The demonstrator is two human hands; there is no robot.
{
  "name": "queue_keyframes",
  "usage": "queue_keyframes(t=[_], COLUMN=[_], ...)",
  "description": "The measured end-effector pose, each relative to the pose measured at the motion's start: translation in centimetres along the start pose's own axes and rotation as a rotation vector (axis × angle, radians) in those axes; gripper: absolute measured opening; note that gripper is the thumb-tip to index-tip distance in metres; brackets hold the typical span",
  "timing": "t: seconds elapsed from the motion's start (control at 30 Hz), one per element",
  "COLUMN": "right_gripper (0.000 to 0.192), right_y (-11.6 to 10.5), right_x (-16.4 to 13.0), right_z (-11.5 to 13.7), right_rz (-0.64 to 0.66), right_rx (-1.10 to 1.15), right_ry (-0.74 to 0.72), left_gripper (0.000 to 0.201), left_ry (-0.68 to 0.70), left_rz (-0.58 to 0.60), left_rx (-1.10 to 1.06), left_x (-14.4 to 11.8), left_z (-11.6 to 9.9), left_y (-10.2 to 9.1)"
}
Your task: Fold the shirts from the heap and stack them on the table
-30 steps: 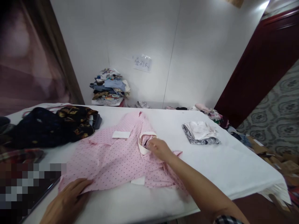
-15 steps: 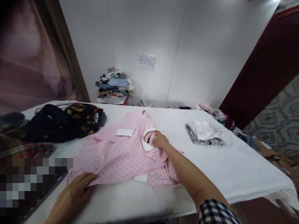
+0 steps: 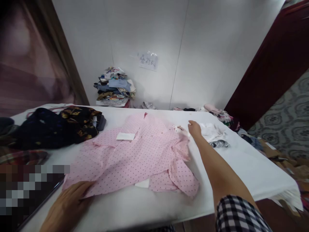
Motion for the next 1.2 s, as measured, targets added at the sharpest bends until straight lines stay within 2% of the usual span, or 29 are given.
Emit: queue_keyframes(t=[0.1, 0.17, 0.27, 0.37, 0.47, 0.53, 0.6, 0.67, 0.77, 0.83, 0.9, 1.0, 1.07, 1.2], right_gripper=[0.03, 0.03, 0.033, 0.048, 0.071, 0.072, 0.055, 0.037, 0.029, 0.03, 0.035, 0.035, 0.03, 0.034], right_y=[2.2, 2.6, 0.5, -2.0, -2.0, -1.1, -0.7, -1.2, -4.6, -7.7, -9.5, -9.1, -8.4, -8.6], right_x=[-5.6, -9.9, -15.8, -20.8, -24.8, -26.3, -26.8, -26.2, -24.0, -22.4, -21.2, -21.1, -21.6, -21.2], right_z=[-1.0, -1.6, -2.7, -5.2, -7.7, -8.2, -8.0, -7.9, -7.8, -7.7, -7.5, -6.9, -6.8, -7.0], right_rz=[0.147, 0.224, 0.196, 0.128, 0.188, 0.226, 0.228, 0.224, 0.115, -0.007, -0.044, 0.108, 0.206, 0.265], right_rx=[0.069, 0.109, 0.135, 0.112, 0.117, 0.152, 0.226, 0.355, 0.613, 0.79, 0.892, 0.866, 0.807, 0.715], right_ry=[-0.032, -0.055, -0.129, -0.064, 0.046, 0.02, -0.007, 0.049, 0.175, 0.22, 0.263, 0.373, 0.415, 0.401], left_gripper=[0.039, 0.04, 0.043, 0.043, 0.044, 0.042, 0.038, 0.036, 0.037, 0.038, 0.037, 0.035, 0.034, 0.028], left_ry=[0.035, 0.032, 0.013, 0.006, -0.006, -0.019, -0.027, -0.032, -0.068, -0.095, -0.099, -0.085, -0.094, -0.087], left_rz=[-0.009, -0.014, 0.023, 0.072, 0.079, 0.096, 0.13, 0.126, 0.024, -0.028, -0.067, -0.129, -0.123, 0.065], left_rx=[0.004, 0.008, 0.0, -0.021, -0.01, -0.013, -0.034, -0.048, -0.029, -0.02, -0.039, -0.085, -0.117, -0.251], left_x=[0.0, 0.1, 0.1, 0.1, 0.0, 0.0, 0.0, 0.1, 0.1, -0.1, -0.5, -1.3, -1.8, -2.3], left_z=[0.1, 0.3, 1.1, 2.4, 3.8, 4.2, 4.3, 4.0, 3.7, 3.8, 3.9, 4.4, 5.0, 5.7], left_y=[0.2, 0.3, 0.8, 1.3, 1.4, 1.2, 0.9, 0.2, -1.7, -2.7, -3.4, -4.1, -4.4, -4.3])
Point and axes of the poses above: each hand's wrist, its own x-axis towards the middle knuckle, its own y-axis out of the palm, z = x × y, the point moved 6 cm from there along x, towards the middle knuckle
